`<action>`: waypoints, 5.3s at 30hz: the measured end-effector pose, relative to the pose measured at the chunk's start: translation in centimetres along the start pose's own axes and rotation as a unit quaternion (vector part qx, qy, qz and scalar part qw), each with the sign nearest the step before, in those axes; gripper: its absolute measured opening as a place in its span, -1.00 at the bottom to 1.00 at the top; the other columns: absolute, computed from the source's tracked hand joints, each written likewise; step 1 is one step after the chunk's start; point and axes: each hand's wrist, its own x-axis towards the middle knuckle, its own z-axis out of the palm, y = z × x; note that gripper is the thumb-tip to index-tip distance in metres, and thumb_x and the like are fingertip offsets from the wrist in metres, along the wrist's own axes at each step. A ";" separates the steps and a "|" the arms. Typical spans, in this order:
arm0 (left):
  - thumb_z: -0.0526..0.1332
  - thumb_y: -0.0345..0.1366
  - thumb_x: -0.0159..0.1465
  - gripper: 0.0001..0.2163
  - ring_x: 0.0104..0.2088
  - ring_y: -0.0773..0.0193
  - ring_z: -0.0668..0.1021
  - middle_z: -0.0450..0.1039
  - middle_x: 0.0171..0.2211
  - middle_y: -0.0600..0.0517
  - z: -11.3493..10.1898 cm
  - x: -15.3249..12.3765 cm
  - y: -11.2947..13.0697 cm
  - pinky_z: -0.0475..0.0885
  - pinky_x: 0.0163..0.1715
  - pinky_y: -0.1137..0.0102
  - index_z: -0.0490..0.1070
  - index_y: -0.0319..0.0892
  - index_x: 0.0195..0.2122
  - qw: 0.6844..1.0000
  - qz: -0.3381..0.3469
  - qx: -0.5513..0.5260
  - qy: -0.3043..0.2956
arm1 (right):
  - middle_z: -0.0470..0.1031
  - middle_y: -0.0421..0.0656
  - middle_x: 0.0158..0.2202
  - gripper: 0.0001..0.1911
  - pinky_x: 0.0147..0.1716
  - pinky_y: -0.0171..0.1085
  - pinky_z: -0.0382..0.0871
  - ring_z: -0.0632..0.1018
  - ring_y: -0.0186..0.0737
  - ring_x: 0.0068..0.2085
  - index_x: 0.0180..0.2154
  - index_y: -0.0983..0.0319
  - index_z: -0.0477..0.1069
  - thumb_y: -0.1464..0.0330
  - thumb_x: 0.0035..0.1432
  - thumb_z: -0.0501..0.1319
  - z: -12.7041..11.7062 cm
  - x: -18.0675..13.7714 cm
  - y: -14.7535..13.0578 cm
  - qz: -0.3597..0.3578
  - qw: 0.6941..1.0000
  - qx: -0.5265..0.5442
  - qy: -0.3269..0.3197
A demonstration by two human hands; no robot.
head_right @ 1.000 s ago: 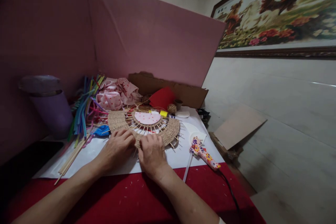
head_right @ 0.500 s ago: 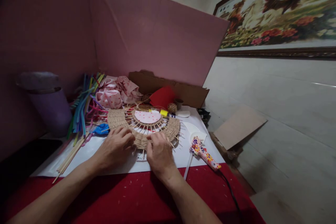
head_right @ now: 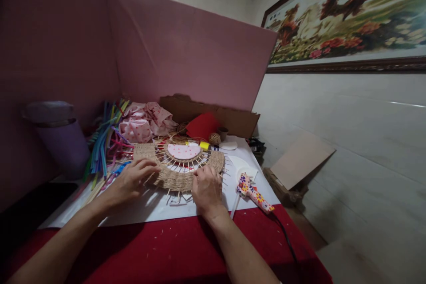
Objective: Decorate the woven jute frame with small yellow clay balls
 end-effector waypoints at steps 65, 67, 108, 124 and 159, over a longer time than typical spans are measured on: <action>0.09 -0.09 0.06 -0.69 -0.64 0.38 0.23 0.19 -0.71 0.12 -8.7 12.2 -2.3 0.05 -0.62 0.46 0.41 -0.24 -0.61 0.955 -0.192 -0.219 0.055 | 0.32 -0.03 -0.16 -0.78 -0.19 -0.07 0.26 0.35 -0.07 -0.11 -0.24 0.24 0.37 0.59 0.10 0.09 -0.7 -0.6 -1.9 -0.185 0.945 0.121 0.240; 0.07 -0.13 0.08 -0.72 -0.53 0.32 0.34 0.33 -0.60 0.07 -8.7 11.8 -2.3 0.17 -0.54 0.44 0.43 -0.23 -0.53 0.964 -0.160 -0.196 0.078 | 0.32 -0.02 -0.15 -0.77 -0.17 -0.06 0.26 0.34 -0.06 -0.10 -0.23 0.24 0.37 0.60 0.09 0.09 -0.5 -0.7 -1.8 -0.185 0.946 0.121 0.237; 0.09 -0.34 0.21 -0.74 -0.25 0.20 0.49 0.52 -0.24 -0.05 -7.0 10.9 -2.0 0.34 -0.22 0.30 0.47 -0.11 -0.12 0.985 -0.093 -0.052 0.136 | 0.33 -0.03 -0.15 -0.75 -0.18 -0.06 0.36 0.38 -0.08 -0.09 -0.23 0.21 0.38 0.58 0.09 0.07 -0.1 -0.8 -1.7 -0.177 0.951 0.140 0.213; 0.01 -0.35 0.17 -0.65 -0.21 0.12 0.49 0.50 -0.20 -0.11 -6.6 11.2 -2.8 0.32 -0.20 0.30 0.44 -0.16 -0.06 0.983 -0.119 -0.042 0.134 | 0.40 -0.15 -0.35 -0.85 -0.28 -0.25 0.30 0.41 -0.23 -0.28 -0.36 0.21 0.36 0.49 0.20 0.06 -0.3 -0.6 -2.0 -0.090 0.962 0.223 0.131; 0.09 -0.30 0.01 -0.65 -0.37 0.19 0.52 0.54 -0.40 -0.02 -3.3 12.0 -6.7 0.36 -0.37 0.40 0.51 -0.22 -0.20 0.970 -0.179 -0.133 0.100 | 0.42 -0.11 -0.32 -0.85 -0.26 -0.27 0.31 0.44 -0.20 -0.24 -0.41 0.23 0.39 0.43 0.18 0.10 -1.2 0.4 -1.6 0.013 0.958 0.276 0.076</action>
